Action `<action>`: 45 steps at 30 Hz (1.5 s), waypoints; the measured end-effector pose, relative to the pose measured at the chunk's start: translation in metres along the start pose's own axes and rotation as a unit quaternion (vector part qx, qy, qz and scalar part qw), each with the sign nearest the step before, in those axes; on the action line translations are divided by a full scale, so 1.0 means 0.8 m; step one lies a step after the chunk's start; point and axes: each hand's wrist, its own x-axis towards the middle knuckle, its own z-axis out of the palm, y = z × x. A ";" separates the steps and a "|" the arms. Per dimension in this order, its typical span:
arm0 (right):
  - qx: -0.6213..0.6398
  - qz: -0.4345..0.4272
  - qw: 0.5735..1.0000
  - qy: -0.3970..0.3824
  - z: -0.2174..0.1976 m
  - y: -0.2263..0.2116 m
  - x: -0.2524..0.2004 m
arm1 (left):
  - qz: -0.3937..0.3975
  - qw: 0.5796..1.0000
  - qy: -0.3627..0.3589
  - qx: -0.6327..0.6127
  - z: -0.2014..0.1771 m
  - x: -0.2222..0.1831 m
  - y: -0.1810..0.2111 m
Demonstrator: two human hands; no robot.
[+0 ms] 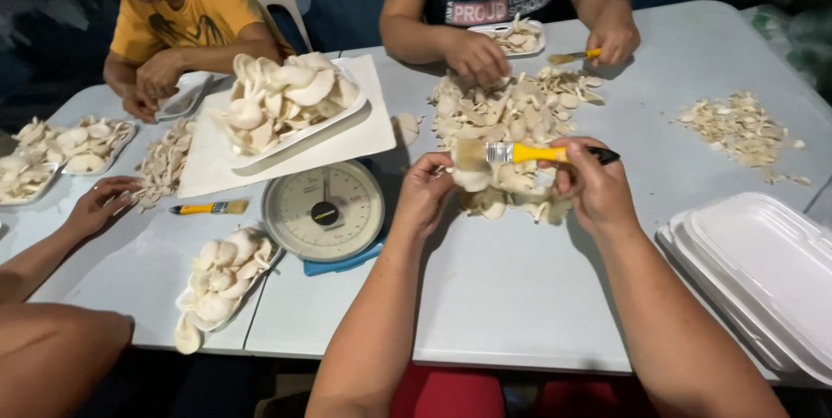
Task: Cleaning oyster mushrooms with a brush and arranging them into plastic trays for packaging.
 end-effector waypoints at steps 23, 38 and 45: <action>-0.016 0.050 0.999 0.000 -0.050 -0.008 0.024 | 0.073 0.950 0.084 0.291 0.088 -0.069 0.162; -0.048 0.058 0.996 -0.055 -0.041 -0.005 0.018 | 0.311 0.572 0.086 0.754 -0.033 0.072 0.377; -0.040 0.057 0.997 -0.041 -0.049 0.003 0.021 | 0.378 0.539 0.078 0.749 -0.043 0.043 0.399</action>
